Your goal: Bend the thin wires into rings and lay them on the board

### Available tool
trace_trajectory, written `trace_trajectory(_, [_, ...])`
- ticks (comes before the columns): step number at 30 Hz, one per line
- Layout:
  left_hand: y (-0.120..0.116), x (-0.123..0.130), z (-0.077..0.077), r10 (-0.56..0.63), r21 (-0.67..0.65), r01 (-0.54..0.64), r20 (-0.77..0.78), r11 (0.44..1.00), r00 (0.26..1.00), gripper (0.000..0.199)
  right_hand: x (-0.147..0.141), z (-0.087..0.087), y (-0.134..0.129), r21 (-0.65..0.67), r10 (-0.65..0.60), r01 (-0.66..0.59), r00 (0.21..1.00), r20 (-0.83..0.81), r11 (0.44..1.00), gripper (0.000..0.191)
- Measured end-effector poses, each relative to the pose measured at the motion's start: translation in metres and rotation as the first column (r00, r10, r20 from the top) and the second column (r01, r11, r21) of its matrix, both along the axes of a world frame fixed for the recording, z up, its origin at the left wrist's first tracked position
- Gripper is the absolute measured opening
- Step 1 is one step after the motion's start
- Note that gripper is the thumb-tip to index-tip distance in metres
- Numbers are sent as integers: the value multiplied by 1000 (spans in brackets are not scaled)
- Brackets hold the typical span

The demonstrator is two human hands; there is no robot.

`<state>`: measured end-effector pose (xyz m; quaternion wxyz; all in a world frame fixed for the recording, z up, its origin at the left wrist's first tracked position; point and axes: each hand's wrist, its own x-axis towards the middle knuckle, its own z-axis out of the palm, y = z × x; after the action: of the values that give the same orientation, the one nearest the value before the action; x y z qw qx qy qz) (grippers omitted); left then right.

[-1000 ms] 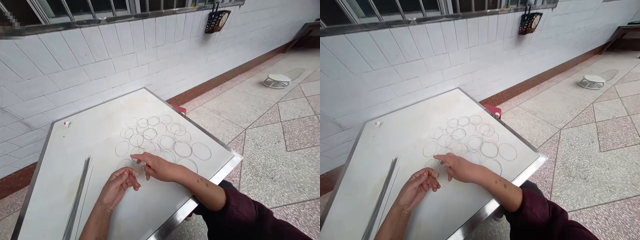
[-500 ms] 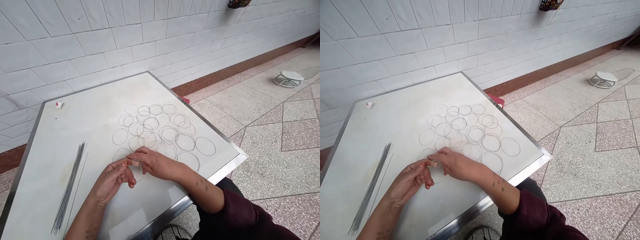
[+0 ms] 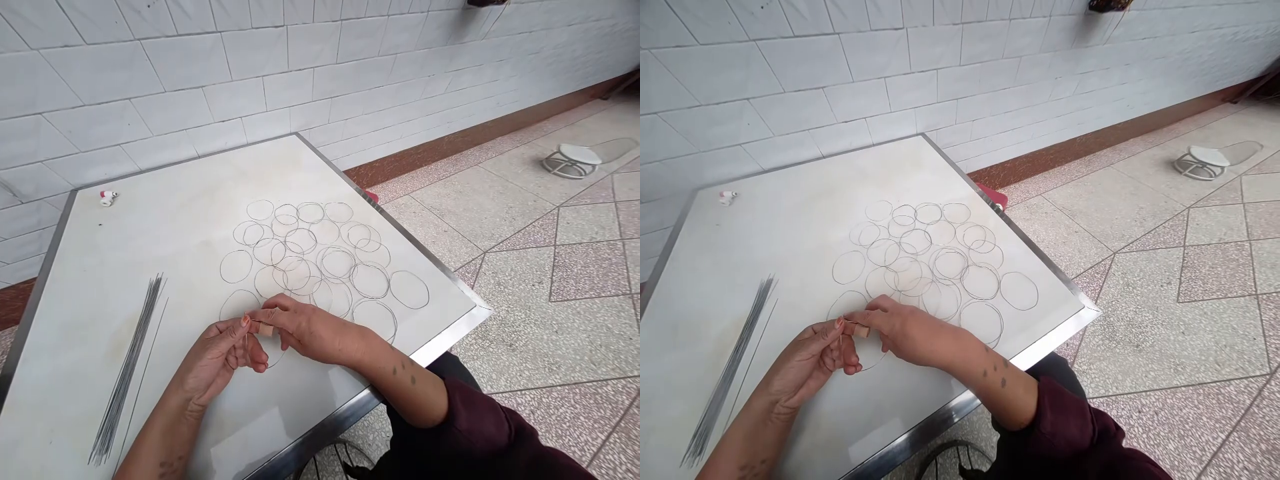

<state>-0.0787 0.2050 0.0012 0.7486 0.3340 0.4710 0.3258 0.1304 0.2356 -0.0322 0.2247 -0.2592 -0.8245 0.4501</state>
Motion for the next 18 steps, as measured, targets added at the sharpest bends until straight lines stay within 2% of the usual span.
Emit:
trace_trajectory(5, [1, 0, 1, -21, -1, 21, -4, 1000, 1000, 32, 1, 1, -1, -38, 4, -4, 1000, 0, 999, 72])
trace_trajectory(10, [2, -5, 1, -9, -17, 8, -41, 1000, 999, 30, 3, -2, 4, -127, 3, -19, 991, -130, 992, 56])
trace_trajectory(14, [2, -6, 1, -15, -10, 14, -72, 1000, 997, 29, 2, -4, 8, -196, -102, 61, 973, -208, 979, 30])
trace_trajectory(18, [3, -5, 1, -107, -4, 107, -81, 994, 991, 31, -1, -8, 7, -175, -177, 150, 972, -154, 973, 23])
